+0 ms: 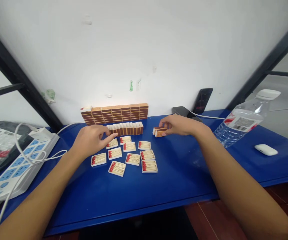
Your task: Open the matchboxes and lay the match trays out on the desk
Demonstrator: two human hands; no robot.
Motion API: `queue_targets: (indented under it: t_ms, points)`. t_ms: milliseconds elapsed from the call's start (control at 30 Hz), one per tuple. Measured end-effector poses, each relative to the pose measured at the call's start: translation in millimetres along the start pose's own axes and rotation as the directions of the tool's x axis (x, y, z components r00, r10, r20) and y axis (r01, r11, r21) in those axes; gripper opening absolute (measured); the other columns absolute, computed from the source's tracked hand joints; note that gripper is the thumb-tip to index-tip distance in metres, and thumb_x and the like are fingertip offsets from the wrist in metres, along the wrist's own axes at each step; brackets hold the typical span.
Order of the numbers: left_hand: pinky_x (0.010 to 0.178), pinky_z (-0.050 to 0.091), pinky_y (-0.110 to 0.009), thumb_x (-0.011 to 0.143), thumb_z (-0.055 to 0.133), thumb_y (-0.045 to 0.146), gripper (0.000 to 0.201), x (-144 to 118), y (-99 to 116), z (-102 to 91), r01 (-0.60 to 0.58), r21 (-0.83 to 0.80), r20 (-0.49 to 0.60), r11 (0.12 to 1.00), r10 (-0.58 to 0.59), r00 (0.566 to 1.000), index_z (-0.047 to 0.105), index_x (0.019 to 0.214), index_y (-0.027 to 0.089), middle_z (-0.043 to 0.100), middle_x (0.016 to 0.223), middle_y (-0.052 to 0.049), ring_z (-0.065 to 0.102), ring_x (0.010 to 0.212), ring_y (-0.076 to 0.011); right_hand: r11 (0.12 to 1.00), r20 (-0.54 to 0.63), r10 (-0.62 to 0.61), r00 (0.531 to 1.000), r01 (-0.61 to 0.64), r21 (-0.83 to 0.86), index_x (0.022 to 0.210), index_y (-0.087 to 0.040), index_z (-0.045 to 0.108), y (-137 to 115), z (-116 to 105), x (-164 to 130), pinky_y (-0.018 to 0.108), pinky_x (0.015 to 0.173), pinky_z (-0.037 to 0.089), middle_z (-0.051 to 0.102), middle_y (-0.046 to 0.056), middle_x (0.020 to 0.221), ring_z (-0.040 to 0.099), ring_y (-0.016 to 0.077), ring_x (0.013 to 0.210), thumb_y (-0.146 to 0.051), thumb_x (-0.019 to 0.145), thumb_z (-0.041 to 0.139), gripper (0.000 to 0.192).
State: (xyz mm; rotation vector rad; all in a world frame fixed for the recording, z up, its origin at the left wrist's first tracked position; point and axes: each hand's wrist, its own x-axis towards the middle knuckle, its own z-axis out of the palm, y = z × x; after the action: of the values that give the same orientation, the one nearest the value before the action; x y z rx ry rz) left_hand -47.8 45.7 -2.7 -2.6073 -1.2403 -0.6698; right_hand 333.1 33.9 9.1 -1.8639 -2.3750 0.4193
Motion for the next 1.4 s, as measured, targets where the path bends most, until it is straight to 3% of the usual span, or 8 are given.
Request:
queue_targets:
  t_ms: [133,233,433,700,833,967,1100,1400]
  points:
    - [0.059,0.041,-0.031,0.097,0.06,0.057,0.043,-2.7,9.0,4.6,-0.066,-0.02,-0.069,0.998,0.065,0.996,0.077,0.089,0.019,0.066,0.067,-0.003,0.061,0.062,-0.0178,0.979,0.003,-0.134,0.991,0.131,0.158,0.112,-0.021,0.077,-9.9,-9.8,-8.9,0.034,0.072,0.047,0.074,0.008,0.1,0.066,0.0241,0.089,-0.051,0.083,0.079,0.041]
    - [0.074,0.053,-0.032,0.097,0.067,0.053,0.042,-5.0,22.0,11.0,-0.192,-0.07,-0.169,0.979,0.178,0.97,0.075,0.117,0.017,0.076,0.089,-0.007,0.071,0.083,-0.0215,0.927,-0.008,-0.24,0.971,0.232,0.295,0.118,-0.022,0.077,-25.4,-11.1,-13.4,0.033,0.073,0.047,0.073,0.006,0.098,0.064,0.0214,0.086,-0.054,0.084,0.078,0.048]
    - [0.106,0.056,-0.042,0.093,0.076,0.043,0.057,-8.3,51.0,21.1,-0.409,-0.306,-0.23,0.86,0.35,0.908,0.061,0.145,0.026,0.072,0.135,-0.011,0.069,0.122,-0.0261,0.765,0.032,-0.482,0.876,0.403,0.502,0.122,-0.022,0.075,-56.4,7.5,-10.2,0.03,0.069,0.046,0.071,0.002,0.09,0.06,0.0164,0.079,-0.052,0.088,0.078,0.046]
    - [0.086,0.063,-0.035,0.072,0.094,0.042,0.046,-8.9,63.7,11.1,-0.032,-0.721,-0.049,0.692,-0.005,0.999,0.08,0.113,0.027,0.08,0.112,-0.005,0.075,0.099,-0.0253,0.544,0.043,-0.583,0.811,0.35,0.763,0.12,-0.02,0.073,-69.4,28.6,-3.5,0.026,0.066,0.048,0.071,0.003,0.095,0.06,0.014,0.079,-0.043,0.095,0.074,0.035]
    - [0.083,0.063,-0.036,0.071,0.095,0.043,0.046,-6.9,66.5,6.6,-0.011,-0.779,-0.025,0.627,-0.013,1.0,0.081,0.112,0.027,0.079,0.111,-0.006,0.075,0.1,-0.0265,0.476,0.053,-0.604,0.795,0.307,0.824,0.114,-0.018,0.072,-73.2,34.8,-2.3,0.024,0.063,0.048,0.068,0.001,0.087,0.06,0.0124,0.076,-0.044,0.095,0.074,0.033]
    - [0.088,0.063,-0.037,0.073,0.093,0.043,0.042,-7.5,63.7,9.2,-0.023,-0.749,-0.094,0.662,-0.072,0.993,0.08,0.11,0.026,0.08,0.109,-0.006,0.075,0.099,-0.0253,0.408,0.046,-0.512,0.858,0.196,0.892,0.118,-0.019,0.066,-80.2,43.4,-0.4,0.024,0.057,0.051,0.07,0.003,0.092,0.065,0.0134,0.073,-0.05,0.092,0.076,0.042]
    - [0.093,0.063,-0.039,0.074,0.092,0.045,0.047,-9.9,60.9,12.5,-0.023,-0.707,-0.193,0.707,-0.161,0.968,0.079,0.113,0.023,0.081,0.109,-0.007,0.076,0.1,-0.0263,0.41,0.042,-0.346,0.937,0.111,0.905,0.098,-0.017,0.067,-88.7,49.1,-0.4,0.024,0.055,0.052,0.073,0.008,0.098,0.066,0.0139,0.074,-0.058,0.088,0.078,0.043]
    - [0.085,0.064,-0.036,0.076,0.09,0.05,0.042,-10.0,63.9,9.0,-0.036,-0.597,-0.263,0.802,-0.153,0.953,0.08,0.107,0.023,0.082,0.099,-0.004,0.076,0.087,-0.023,0.228,0.031,-0.311,0.95,0.042,0.973,0.093,-0.017,0.072,-95.8,52.4,-3.8,0.026,0.065,0.053,0.066,0.006,0.088,0.061,0.015,0.083,-0.06,0.09,0.075,0.043]
